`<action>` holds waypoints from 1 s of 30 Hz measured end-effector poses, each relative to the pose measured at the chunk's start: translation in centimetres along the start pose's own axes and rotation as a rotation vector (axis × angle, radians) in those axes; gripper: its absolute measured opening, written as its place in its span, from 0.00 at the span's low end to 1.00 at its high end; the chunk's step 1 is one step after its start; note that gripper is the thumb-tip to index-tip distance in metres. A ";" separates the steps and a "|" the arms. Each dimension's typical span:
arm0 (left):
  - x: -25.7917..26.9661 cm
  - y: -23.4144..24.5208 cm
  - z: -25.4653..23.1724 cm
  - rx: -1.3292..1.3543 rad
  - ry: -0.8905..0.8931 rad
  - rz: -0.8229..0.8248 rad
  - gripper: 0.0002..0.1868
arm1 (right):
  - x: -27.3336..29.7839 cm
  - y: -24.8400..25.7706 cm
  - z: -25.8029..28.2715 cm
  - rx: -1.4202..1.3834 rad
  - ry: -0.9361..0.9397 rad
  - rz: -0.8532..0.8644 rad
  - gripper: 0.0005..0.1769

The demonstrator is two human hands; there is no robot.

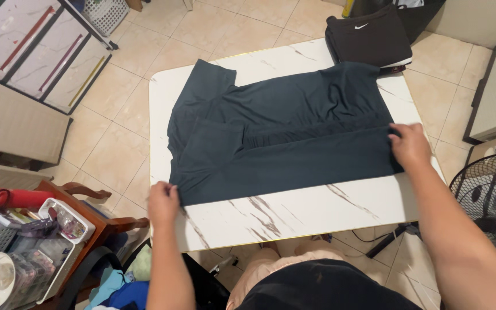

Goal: The person folds a black t-shirt, a dark gray t-shirt, and a white t-shirt one by one on a white marble-patterned table. Each shirt is laid flat, folded in half lengthwise, then folded into a compact rectangle and placed on a growing stack.

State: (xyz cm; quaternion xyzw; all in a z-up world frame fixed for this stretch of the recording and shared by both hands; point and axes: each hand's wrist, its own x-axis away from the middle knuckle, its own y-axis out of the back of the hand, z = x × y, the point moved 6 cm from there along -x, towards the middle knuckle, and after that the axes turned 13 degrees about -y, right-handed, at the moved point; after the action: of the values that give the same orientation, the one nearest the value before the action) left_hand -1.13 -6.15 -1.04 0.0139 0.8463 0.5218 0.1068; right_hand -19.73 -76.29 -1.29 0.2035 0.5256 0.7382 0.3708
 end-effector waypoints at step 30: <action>0.1 -6.9 -7.6 -0.120 -0.154 0.108 0.37 | 7.5 -4.6 3.5 0.255 0.151 0.025 0.40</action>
State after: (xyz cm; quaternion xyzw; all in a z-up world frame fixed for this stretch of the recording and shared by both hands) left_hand -2.09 -15.95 -3.87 0.0931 0.8008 0.5738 0.1441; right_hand -20.64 -67.60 -4.91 0.1993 0.6389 0.6833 0.2918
